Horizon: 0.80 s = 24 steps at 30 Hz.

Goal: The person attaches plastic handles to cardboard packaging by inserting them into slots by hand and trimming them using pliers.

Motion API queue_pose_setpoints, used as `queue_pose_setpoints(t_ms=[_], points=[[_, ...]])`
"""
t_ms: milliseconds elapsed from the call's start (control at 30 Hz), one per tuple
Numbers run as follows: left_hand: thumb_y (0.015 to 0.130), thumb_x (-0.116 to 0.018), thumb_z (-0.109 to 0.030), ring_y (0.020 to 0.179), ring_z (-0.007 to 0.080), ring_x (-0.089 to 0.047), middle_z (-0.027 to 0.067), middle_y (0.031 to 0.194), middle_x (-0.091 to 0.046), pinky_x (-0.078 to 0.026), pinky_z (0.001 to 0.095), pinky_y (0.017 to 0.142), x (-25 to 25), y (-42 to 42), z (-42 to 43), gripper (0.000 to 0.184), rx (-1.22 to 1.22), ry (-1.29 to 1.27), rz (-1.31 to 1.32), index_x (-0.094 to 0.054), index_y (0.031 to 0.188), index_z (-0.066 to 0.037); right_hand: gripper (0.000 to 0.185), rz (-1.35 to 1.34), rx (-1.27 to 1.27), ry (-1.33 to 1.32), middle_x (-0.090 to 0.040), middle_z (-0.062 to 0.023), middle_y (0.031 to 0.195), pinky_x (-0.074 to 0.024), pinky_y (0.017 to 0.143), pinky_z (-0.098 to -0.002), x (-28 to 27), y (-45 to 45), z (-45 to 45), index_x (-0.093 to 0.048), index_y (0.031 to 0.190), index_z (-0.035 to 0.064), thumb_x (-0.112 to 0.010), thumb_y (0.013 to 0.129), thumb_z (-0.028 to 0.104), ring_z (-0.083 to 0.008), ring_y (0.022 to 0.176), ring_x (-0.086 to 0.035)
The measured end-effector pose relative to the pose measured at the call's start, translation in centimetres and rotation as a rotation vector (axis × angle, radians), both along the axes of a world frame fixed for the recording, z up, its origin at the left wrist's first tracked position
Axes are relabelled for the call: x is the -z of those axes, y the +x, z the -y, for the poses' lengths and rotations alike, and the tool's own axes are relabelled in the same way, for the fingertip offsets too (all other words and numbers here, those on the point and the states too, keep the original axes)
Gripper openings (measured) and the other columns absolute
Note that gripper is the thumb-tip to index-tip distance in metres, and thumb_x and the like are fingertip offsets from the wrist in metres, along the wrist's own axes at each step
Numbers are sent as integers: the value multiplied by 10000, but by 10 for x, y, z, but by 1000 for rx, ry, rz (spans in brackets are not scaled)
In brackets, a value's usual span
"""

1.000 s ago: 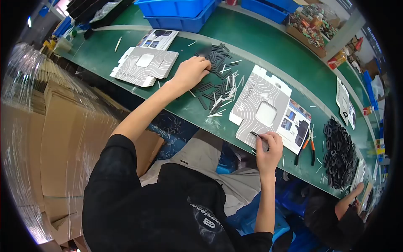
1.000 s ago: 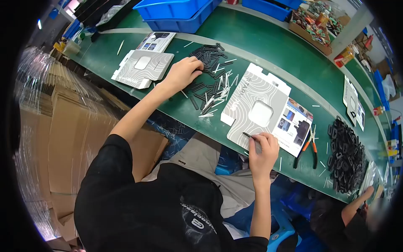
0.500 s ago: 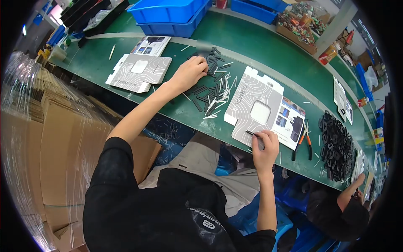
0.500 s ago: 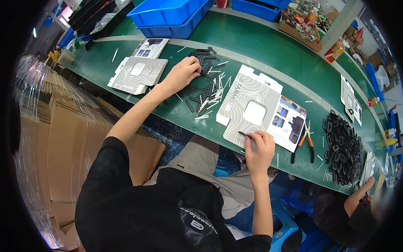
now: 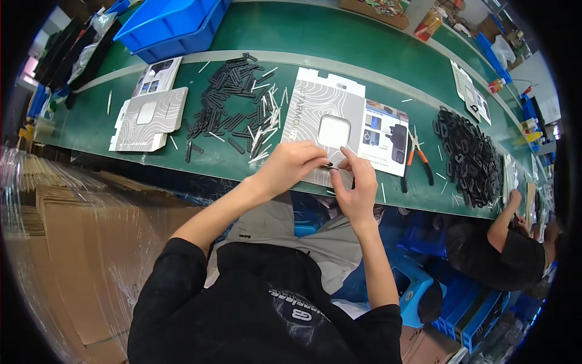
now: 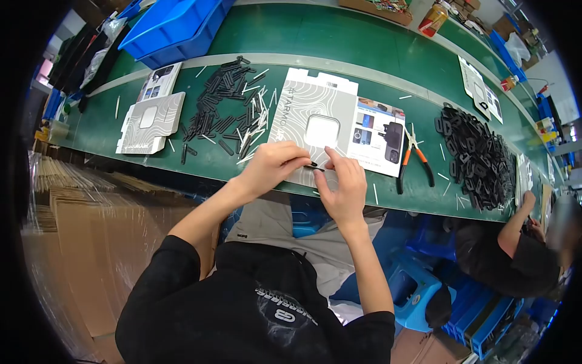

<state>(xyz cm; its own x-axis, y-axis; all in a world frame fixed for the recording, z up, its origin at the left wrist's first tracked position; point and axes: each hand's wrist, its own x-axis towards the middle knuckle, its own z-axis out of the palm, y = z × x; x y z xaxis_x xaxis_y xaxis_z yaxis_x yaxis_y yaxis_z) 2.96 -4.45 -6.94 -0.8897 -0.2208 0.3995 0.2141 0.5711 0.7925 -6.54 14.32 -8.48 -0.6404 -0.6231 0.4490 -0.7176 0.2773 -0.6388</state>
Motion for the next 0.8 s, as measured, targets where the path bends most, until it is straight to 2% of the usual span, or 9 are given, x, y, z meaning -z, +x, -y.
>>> queue_pose_setpoints(t_ms=[133,300,467,800], points=[[926,-756,-34,695,206,-594,77,893,-721,-484,315,647,13,-14,-14,77,-3,56,-30,-745,986,13,210,26,-32,-4,-702,-23,1004,-489,889,-354,-4,-6,-3,-748,1050,72,-807,853,112,-230,919,-618],[935,-746,-32,702,203,-586,76,948,-726,-481,310,653,11,-3,-7,83,71,98,86,-759,1003,12,226,-120,-18,-18,-705,-16,988,-487,882,-351,5,-1,-1,-737,1063,72,-811,851,94,-225,911,-616],[938,-744,-2,728,158,-583,54,986,-745,-443,271,632,10,0,-6,134,85,167,81,-804,1057,-4,171,-78,18,-25,-707,-20,990,-483,885,-349,1,-1,0,-737,1010,78,-804,853,72,-224,917,-613],[938,-756,-10,734,136,-582,47,985,-741,-445,270,631,7,3,-9,173,53,190,118,-822,1099,-14,187,-16,20,-131,-706,-26,996,-511,775,-334,11,2,-7,-741,946,68,-836,795,11,-222,847,-620]])
